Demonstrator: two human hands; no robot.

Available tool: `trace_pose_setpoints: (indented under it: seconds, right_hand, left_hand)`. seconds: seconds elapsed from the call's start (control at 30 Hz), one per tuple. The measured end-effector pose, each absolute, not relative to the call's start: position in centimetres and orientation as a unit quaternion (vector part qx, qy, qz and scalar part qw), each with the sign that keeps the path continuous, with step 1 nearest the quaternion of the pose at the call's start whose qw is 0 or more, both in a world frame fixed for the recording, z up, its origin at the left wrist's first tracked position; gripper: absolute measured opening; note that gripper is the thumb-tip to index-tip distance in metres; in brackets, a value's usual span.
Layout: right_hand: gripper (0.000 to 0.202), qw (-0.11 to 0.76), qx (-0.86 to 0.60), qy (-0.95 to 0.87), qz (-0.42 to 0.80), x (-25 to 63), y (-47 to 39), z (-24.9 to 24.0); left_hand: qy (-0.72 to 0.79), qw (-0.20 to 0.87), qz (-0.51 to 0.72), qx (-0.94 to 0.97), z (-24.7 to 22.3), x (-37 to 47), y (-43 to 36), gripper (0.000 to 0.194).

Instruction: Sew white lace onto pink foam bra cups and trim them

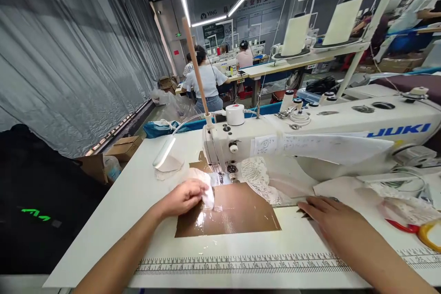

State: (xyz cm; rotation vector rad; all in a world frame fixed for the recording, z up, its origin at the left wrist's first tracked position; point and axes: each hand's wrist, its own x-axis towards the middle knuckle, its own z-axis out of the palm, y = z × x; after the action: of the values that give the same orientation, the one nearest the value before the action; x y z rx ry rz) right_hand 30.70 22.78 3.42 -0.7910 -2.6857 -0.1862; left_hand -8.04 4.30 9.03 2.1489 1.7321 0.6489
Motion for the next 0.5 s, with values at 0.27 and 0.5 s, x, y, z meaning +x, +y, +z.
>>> trace_pose_setpoints:
  seconds: [0.27, 0.5]
  right_hand:
    - [0.038, 0.013, -0.331, -0.942, 0.057, 29.5, 23.4, 6.0]
    - [0.039, 0.157, -0.210, -0.965, -0.021, 34.0, 24.0, 3.3]
  left_hand:
    - [0.589, 0.287, 0.301, 0.694, 11.1, -6.3, 0.8, 0.039]
    - [0.691, 0.325, 0.327, 0.556, 9.3, -10.0, 3.7, 0.074]
